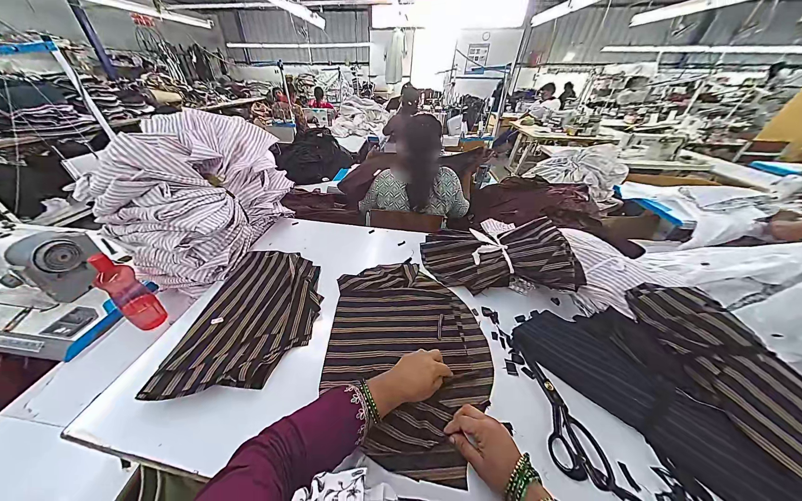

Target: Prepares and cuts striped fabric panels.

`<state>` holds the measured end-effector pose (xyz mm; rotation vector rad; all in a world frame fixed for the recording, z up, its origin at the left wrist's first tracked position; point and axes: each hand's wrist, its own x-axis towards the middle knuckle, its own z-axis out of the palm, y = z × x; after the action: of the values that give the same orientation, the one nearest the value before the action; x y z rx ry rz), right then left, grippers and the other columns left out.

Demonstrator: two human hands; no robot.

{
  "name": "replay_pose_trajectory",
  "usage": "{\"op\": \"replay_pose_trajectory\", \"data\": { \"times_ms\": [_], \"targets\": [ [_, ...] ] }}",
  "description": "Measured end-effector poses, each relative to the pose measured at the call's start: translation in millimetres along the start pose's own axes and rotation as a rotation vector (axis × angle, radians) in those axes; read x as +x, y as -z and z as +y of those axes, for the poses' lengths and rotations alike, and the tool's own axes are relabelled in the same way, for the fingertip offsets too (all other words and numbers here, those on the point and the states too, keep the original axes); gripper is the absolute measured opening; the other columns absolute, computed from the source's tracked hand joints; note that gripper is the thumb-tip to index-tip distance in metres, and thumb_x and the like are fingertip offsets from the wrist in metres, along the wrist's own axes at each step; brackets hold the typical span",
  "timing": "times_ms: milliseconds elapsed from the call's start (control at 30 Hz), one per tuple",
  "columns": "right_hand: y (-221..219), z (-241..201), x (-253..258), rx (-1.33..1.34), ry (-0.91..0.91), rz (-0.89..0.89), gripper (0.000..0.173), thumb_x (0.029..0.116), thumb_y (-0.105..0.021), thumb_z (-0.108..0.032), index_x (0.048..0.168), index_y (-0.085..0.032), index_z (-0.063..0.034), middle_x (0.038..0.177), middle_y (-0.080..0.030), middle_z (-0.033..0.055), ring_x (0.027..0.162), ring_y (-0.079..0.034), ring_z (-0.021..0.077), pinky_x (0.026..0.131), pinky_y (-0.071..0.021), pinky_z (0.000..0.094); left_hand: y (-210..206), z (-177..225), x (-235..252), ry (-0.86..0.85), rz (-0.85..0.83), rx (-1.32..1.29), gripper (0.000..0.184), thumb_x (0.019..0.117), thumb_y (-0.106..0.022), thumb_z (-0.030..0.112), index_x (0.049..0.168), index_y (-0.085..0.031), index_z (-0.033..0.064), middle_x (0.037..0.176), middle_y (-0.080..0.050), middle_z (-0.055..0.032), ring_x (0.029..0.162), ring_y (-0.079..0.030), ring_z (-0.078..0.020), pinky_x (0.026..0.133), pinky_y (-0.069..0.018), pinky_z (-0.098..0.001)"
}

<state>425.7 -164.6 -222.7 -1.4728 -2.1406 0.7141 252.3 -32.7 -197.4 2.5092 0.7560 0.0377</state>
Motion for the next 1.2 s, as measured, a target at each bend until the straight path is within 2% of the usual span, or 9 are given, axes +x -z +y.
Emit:
{"op": "replay_pose_trajectory", "data": {
  "times_ms": [100, 200, 467, 600, 700, 800, 933, 1000, 1200],
  "targets": [
    [-3, 2, -1, -0.009, 0.023, 0.04, 0.02, 0.0943, -0.062, -0.011, 0.1, -0.079, -0.0013, 0.104, -0.073, 0.0184, 0.099, -0.071, 0.0359, 0.087, -0.0559, 0.0551, -4, -1, 2, -0.024, 0.02, -0.036, 0.034, 0.1041, -0.046, 0.008, 0.125, -0.073, 0.0094, 0.131, -0.063, -0.0213, 0.123, -0.059, -0.0393, 0.101, -0.0458, -0.0578],
    [-3, 1, -1, -0.012, 0.011, 0.036, 0.02, 0.0945, -0.063, -0.011, 0.101, -0.078, -0.0014, 0.104, -0.073, 0.0188, 0.099, -0.071, 0.0362, 0.087, -0.0557, 0.0553, -4, 4, 2, 0.015, 0.026, -0.008, 0.031, 0.1033, -0.059, 0.024, 0.128, -0.07, 0.0085, 0.131, -0.061, -0.0221, 0.122, -0.058, -0.041, 0.099, -0.0472, -0.058],
    [-1, -1, -1, -0.017, 0.0, 0.029, 0.02, 0.0948, -0.063, -0.012, 0.102, -0.078, -0.0011, 0.104, -0.073, 0.0193, 0.1, -0.071, 0.0369, 0.088, -0.0553, 0.0553, -7, 10, 0, 0.107, 0.123, -0.022, 0.031, 0.1054, -0.044, 0.011, 0.123, -0.064, -0.0036, 0.125, -0.063, -0.024, 0.117, -0.062, -0.0398, 0.097, -0.0489, -0.0543],
    [-3, -2, -2, 0.01, 0.022, 0.069, 0.02, 0.094, -0.062, -0.01, 0.1, -0.078, 0.0007, 0.105, -0.073, 0.0208, 0.101, -0.07, 0.0385, 0.087, -0.0551, 0.057, 20, 4, -4, 0.237, 0.438, -0.328, 0.033, 0.1054, -0.038, 0.008, 0.129, -0.057, -0.006, 0.112, -0.067, -0.0266, 0.107, -0.067, -0.0394, 0.094, -0.0518, -0.0556],
    [-9, 3, -3, 0.022, 0.118, 0.199, 0.019, 0.0905, -0.061, -0.008, 0.095, -0.077, 0.0015, 0.1, -0.074, 0.0194, 0.095, -0.073, 0.036, 0.082, -0.0577, 0.0544, 62, -1, -10, 0.14, 0.723, -0.357, 0.031, 0.1034, -0.045, 0.013, 0.122, -0.061, -0.0061, 0.099, -0.069, -0.0209, 0.091, -0.068, -0.0299, 0.084, -0.0535, -0.0466],
    [-15, 7, -2, 0.02, 0.196, 0.342, 0.02, 0.0891, -0.06, -0.009, 0.092, -0.077, 0.0006, 0.095, -0.075, 0.0168, 0.088, -0.074, 0.0309, 0.077, -0.0599, 0.0458, 92, 26, -28, 0.019, 0.449, 0.003, 0.034, 0.1044, -0.056, 0.023, 0.125, -0.066, -0.0026, 0.105, -0.073, -0.0219, 0.098, -0.071, -0.0364, 0.09, -0.0534, -0.0559],
    [-18, 4, -1, -0.031, 0.229, 0.475, 0.025, 0.0888, -0.056, -0.013, 0.089, -0.077, 0.0004, 0.089, -0.074, 0.0144, 0.079, -0.073, 0.0262, 0.071, -0.0598, 0.039, 55, 41, -28, -0.091, -0.132, 0.206, 0.029, 0.1031, -0.057, 0.016, 0.127, -0.066, 0.0019, 0.103, -0.072, -0.0248, 0.099, -0.069, -0.0458, 0.084, -0.0498, -0.0661],
    [-17, 4, -1, -0.029, 0.213, 0.49, 0.024, 0.0872, -0.055, -0.009, 0.09, -0.076, 0.0021, 0.09, -0.074, 0.0157, 0.082, -0.073, 0.0275, 0.073, -0.0598, 0.0404, 37, 33, -27, -0.133, -0.213, 0.113, 0.026, 0.1031, -0.055, 0.013, 0.121, -0.066, -0.0027, 0.101, -0.07, -0.0264, 0.099, -0.068, -0.0456, 0.086, -0.049, -0.0644],
    [-22, 5, 1, -0.04, 0.17, 0.592, 0.025, 0.0857, -0.053, -0.008, 0.091, -0.075, 0.0025, 0.087, -0.074, 0.0157, 0.077, -0.073, 0.0258, 0.068, -0.0591, 0.0384, 19, 19, -35, -0.188, -0.124, -0.077, 0.031, 0.1059, -0.045, 0.009, 0.115, -0.069, -0.0074, 0.103, -0.071, -0.0269, 0.099, -0.069, -0.0429, 0.09, -0.0496, -0.0597]
  ]
}}
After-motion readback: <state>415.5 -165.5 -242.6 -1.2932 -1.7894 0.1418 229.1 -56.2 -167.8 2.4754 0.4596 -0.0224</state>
